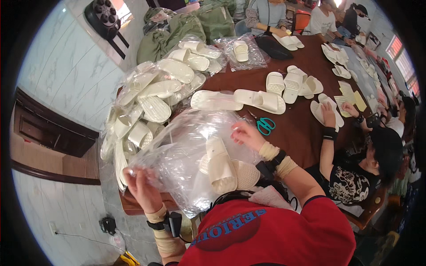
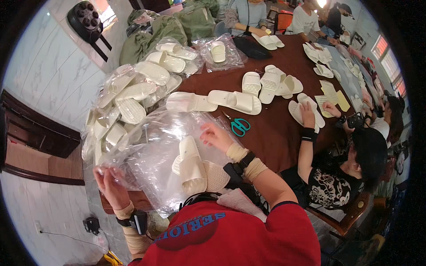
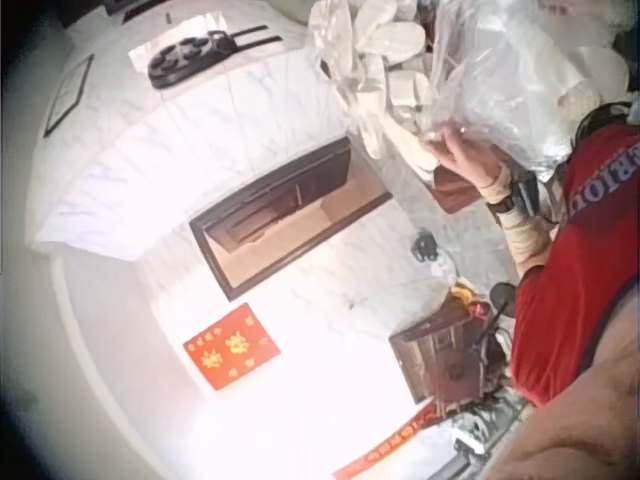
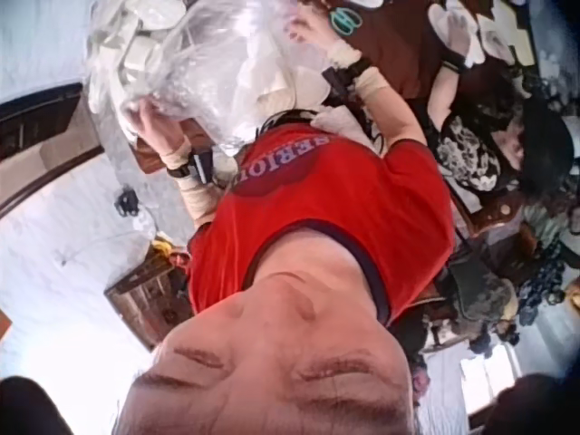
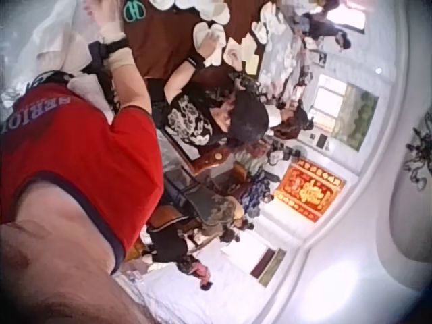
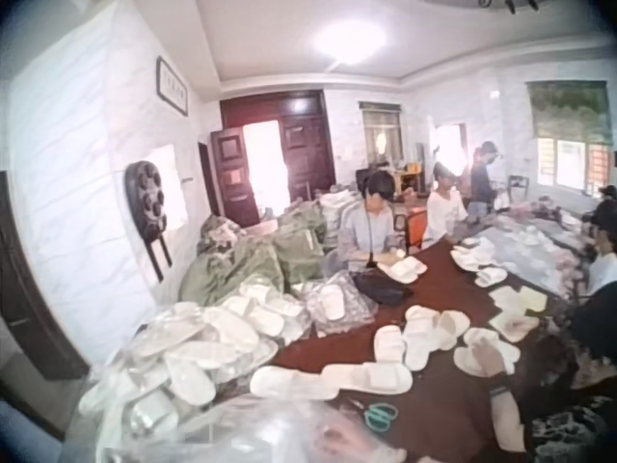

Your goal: Packing pairs of white slippers into clear plastic bags and sealing them.

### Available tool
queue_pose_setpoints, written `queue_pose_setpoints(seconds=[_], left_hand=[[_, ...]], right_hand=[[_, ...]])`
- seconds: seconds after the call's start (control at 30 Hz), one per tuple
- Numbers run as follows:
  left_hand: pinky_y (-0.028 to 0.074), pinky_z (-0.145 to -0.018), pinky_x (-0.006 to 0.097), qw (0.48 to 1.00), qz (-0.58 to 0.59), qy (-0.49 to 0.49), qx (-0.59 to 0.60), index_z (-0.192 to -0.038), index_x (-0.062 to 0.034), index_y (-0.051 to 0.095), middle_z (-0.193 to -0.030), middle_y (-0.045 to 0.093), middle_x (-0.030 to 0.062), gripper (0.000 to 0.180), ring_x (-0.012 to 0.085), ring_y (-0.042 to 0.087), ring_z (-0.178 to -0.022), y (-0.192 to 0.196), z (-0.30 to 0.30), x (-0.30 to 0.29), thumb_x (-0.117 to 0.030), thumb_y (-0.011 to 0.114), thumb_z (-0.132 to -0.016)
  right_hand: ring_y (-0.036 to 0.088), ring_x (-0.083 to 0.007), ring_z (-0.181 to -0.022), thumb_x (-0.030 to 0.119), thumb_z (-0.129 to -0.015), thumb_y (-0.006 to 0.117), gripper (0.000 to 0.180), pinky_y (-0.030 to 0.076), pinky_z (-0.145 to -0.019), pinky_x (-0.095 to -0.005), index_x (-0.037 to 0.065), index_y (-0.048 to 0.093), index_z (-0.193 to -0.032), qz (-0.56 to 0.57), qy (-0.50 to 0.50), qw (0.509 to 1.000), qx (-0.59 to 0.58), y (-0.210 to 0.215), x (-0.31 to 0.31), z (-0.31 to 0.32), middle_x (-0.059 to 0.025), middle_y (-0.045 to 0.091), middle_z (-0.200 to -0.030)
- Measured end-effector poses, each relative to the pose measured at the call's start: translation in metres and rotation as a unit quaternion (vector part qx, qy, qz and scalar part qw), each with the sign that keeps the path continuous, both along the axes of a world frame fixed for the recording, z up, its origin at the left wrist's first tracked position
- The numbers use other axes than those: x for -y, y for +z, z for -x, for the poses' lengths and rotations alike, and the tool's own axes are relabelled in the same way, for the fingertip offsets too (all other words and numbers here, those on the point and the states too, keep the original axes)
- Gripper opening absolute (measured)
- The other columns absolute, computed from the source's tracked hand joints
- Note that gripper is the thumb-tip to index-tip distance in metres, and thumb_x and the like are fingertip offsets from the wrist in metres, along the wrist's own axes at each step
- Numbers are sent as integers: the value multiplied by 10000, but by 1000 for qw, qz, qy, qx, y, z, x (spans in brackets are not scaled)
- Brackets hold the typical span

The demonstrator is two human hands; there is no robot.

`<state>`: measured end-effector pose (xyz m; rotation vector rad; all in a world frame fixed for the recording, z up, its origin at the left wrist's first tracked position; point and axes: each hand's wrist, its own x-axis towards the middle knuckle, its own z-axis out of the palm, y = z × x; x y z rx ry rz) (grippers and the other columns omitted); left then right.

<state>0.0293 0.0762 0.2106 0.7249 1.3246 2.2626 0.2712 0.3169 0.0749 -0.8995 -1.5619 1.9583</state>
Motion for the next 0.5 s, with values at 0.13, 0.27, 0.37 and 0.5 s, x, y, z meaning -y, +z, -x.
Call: queue_pose_setpoints(seconds=[0.13,0.27,0.37,0.5], left_hand=[[412,-705,219,993,28,115,18,-999,-108,472,-871,518,-16,149,80,497,-750,-40,21,39,-15,529,-898],[439,-641,225,981,130,83,119,-953,-121,488,-817,516,-19,101,85,526,-731,-133,16,50,-69,549,-892],[454,-649,260,963,252,45,81,-936,-79,484,-796,547,7,72,110,526,-698,-219,8,64,-52,538,-898],[455,-613,260,938,337,77,31,-912,-5,522,-773,563,37,114,118,526,-672,-295,6,88,-81,595,-868]], right_hand=[[611,-305,-956,309,-849,623,391,483,-826,-362,56,578,-1144,-332,224,910,103,-20,29,23,-170,623,-1052],[593,-303,-939,407,-791,677,507,458,-871,-377,72,585,-1160,-402,243,873,135,-54,42,36,-175,612,-1072],[577,-310,-992,423,-800,665,538,434,-909,-389,78,568,-1202,-239,129,940,207,-52,33,22,-175,610,-1079],[582,-295,-973,425,-791,684,587,449,-866,-378,59,547,-1229,-205,190,942,186,-54,42,14,-171,614,-1046]])
